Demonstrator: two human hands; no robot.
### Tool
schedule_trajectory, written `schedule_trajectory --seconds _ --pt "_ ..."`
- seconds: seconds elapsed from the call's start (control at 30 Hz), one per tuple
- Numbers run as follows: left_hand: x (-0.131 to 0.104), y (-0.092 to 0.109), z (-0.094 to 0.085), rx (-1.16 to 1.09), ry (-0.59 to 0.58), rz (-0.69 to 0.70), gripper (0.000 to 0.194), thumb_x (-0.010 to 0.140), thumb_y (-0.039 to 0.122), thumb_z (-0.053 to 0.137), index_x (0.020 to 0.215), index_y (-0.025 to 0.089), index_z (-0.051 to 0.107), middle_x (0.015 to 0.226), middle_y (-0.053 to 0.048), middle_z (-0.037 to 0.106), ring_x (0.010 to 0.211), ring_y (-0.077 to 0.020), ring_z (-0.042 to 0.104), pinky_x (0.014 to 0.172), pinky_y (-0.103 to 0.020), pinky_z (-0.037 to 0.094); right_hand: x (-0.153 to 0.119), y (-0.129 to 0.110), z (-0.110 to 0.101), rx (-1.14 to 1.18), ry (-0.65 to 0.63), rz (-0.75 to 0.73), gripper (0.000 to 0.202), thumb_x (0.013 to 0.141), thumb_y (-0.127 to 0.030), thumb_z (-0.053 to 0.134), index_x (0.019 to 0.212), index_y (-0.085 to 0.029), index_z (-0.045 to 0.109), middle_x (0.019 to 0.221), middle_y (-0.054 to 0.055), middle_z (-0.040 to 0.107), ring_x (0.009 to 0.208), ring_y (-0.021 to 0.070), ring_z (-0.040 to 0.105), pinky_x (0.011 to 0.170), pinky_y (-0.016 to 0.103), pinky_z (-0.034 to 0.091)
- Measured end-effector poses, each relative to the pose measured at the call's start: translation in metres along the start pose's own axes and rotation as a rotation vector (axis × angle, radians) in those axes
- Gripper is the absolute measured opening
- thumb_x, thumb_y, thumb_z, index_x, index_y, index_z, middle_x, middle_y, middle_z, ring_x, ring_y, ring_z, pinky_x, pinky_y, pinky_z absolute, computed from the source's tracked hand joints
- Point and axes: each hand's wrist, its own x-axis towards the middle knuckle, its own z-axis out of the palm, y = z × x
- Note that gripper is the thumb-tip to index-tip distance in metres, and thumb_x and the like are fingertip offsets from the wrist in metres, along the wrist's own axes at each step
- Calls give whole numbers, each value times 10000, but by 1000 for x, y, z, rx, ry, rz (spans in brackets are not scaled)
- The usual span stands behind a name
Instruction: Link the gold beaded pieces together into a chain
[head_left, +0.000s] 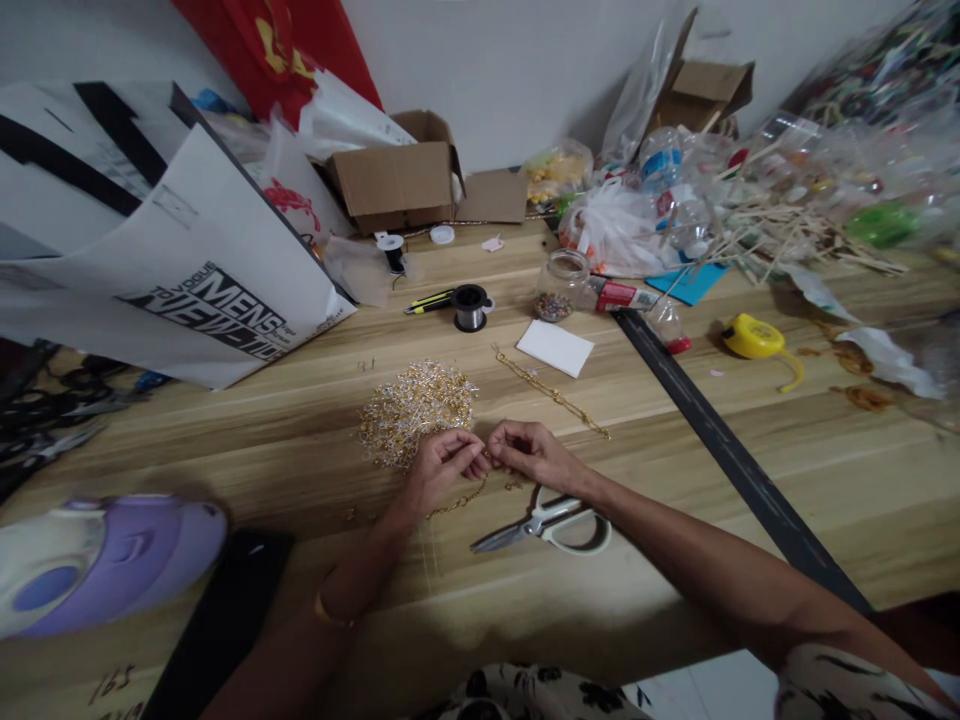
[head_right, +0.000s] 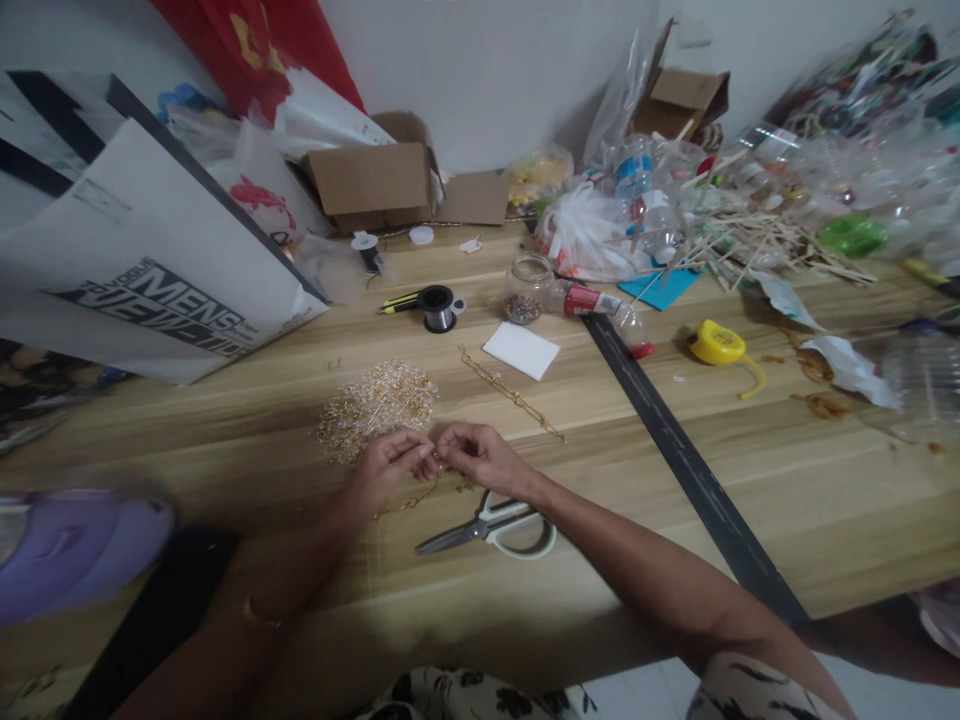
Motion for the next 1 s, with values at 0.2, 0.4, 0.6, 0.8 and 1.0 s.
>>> schedule_trajectory --seconds 0.2,0.4,0.6,0.8,1.0 --pt "0 1 0 -3 -21 10 299 710 409 665 739 121 589 571 -9 649 491 -101 588 498 -205 469 0 -4 0 -2 -4 27 367 829 -494 535 773 -132 534 618 -12 497 536 87 433 490 198 334" --pt "-1 0 0 -1 -29 24 294 730 406 649 759 123 577 580 -12 654 499 -104 596 499 -206 473 0 -6 0 26 -13 14 365 860 -484 496 757 -134 514 659 -1 517 565 86 471 525 200 377" --pt "-3 -1 2 52 2 74 268 745 388 633 746 126 580 572 -8 636 506 -102 586 509 -206 474 0 -7 -1 -24 1 9 368 873 -483 470 753 -137 507 628 -14 501 545 81 468 498 187 362" --pt "-5 -6 2 204 68 175 151 768 280 598 760 129 593 587 0 612 545 -108 587 549 -211 477 0 -6 0 -61 19 18 338 836 -465 536 791 -130 532 590 -38 461 493 66 384 458 184 293" --pt "-8 -2 2 394 122 273 100 786 220 571 762 134 617 635 -12 614 606 -116 585 585 -204 453 0 -3 2 -48 4 8 313 794 -430 599 755 -124 546 585 -48 411 501 61 335 460 187 255"
